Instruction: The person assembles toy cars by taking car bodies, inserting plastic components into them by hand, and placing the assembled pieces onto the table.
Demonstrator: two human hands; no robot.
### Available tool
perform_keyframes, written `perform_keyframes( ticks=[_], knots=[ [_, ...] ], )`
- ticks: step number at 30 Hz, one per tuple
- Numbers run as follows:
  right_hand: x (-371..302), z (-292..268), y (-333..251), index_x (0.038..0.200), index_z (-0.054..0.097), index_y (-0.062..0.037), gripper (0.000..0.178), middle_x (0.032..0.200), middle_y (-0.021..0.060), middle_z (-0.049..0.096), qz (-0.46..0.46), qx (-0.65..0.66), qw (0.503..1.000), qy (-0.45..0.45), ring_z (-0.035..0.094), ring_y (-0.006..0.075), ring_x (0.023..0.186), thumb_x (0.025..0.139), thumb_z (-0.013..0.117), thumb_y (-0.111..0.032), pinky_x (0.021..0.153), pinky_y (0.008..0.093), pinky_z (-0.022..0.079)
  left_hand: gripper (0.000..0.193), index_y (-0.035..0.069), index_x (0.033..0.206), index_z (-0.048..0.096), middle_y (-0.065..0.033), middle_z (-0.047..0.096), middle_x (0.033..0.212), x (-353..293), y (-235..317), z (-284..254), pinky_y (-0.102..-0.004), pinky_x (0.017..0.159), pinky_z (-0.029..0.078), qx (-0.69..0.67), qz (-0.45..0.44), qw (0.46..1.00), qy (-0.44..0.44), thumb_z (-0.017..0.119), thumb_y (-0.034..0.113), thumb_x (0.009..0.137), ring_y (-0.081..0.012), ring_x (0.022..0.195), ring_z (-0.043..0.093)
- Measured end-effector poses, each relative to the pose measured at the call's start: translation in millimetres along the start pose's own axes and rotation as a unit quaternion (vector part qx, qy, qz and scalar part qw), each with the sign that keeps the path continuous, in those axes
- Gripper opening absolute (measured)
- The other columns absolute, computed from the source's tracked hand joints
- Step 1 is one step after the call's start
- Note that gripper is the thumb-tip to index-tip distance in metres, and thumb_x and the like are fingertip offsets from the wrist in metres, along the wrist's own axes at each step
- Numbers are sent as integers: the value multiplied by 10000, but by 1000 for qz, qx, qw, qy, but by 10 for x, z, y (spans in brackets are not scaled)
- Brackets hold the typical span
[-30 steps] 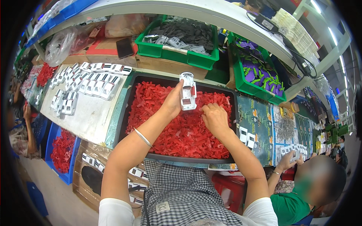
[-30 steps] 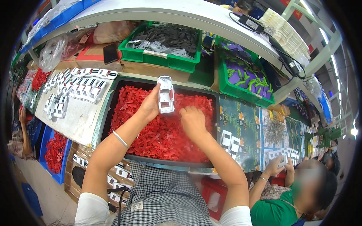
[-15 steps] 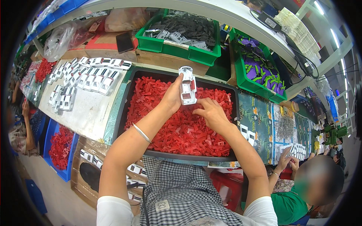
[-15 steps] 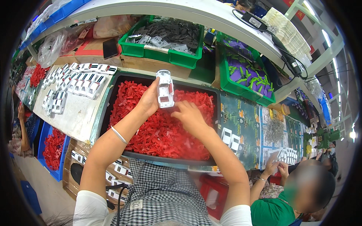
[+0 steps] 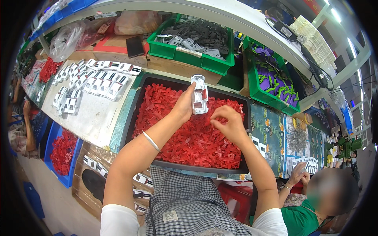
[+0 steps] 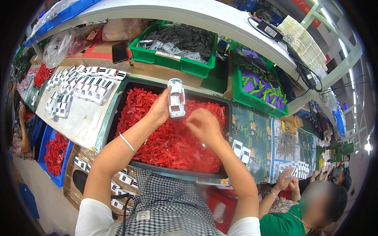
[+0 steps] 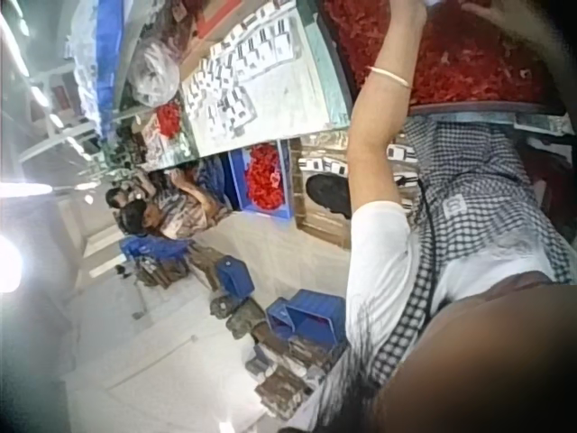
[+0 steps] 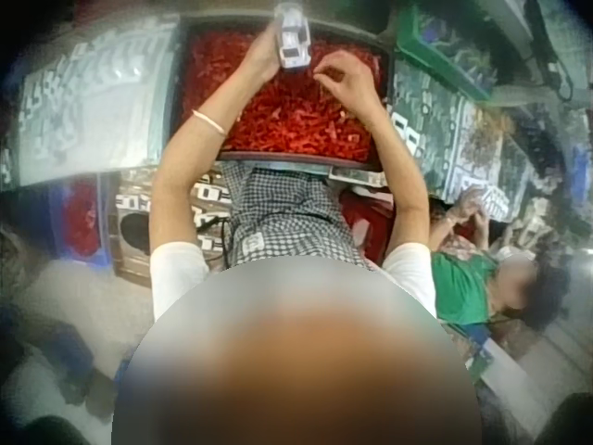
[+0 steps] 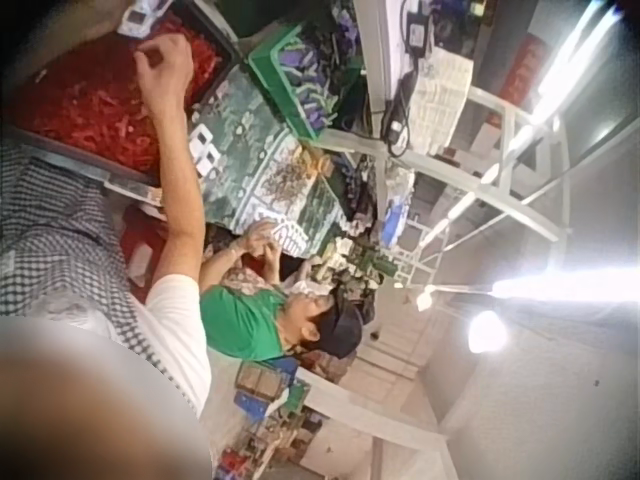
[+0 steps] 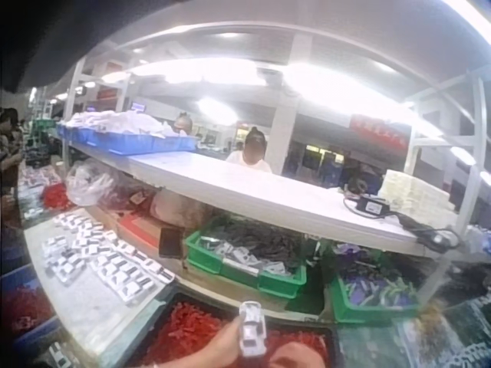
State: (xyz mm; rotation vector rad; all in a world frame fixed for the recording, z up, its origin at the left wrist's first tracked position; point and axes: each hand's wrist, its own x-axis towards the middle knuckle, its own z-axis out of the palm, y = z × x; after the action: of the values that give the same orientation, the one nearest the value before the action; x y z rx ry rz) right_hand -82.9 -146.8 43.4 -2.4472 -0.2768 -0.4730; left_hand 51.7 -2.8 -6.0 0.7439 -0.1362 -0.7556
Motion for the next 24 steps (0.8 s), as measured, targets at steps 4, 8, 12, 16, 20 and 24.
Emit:
perform_keyframes(
  ticks=[4,8,12,16,20,24],
  knots=[
    [210,-125,-132,839,681,-44,126,897,80,645,41,-35,997,56,631,208,814,716,709,-53,698,316,494,376,81,1127,534,-46,619,954,-43,-41,105,-353,775,518,-11,7,1000,3,420,411,989,-160,846,615],
    [267,-74,-195,824,689,-32,122,831,71,655,134,-19,991,-21,626,169,741,711,705,-73,666,290,486,350,76,1132,534,-41,618,982,-70,-51,80,-335,803,501,6,28,1000,-7,432,377,985,-147,880,612],
    [144,50,-8,845,698,-12,131,844,21,654,156,129,979,-33,576,71,737,730,713,-71,621,211,441,314,66,1107,550,-36,613,988,-69,-41,118,-301,777,498,61,69,996,-18,468,341,979,-124,879,607],
    [171,39,7,852,699,-23,113,871,18,649,160,218,963,-23,572,67,755,743,708,-49,605,197,427,307,67,1113,551,-30,611,998,-107,-54,132,-296,790,486,58,67,996,-29,473,331,977,-121,886,600],
    [166,86,105,875,697,-29,125,915,14,614,132,272,951,56,550,53,749,752,710,-13,592,182,405,328,56,1159,543,-25,606,1020,-118,-135,164,-291,819,470,69,52,995,-42,471,318,977,-114,916,583],
    [195,152,-6,851,694,-78,164,857,42,556,-13,-26,983,183,533,150,742,719,722,14,598,261,426,358,45,1200,534,-25,589,1059,-172,-199,200,-290,843,457,98,68,991,-63,468,320,980,-110,962,561]
  ],
)
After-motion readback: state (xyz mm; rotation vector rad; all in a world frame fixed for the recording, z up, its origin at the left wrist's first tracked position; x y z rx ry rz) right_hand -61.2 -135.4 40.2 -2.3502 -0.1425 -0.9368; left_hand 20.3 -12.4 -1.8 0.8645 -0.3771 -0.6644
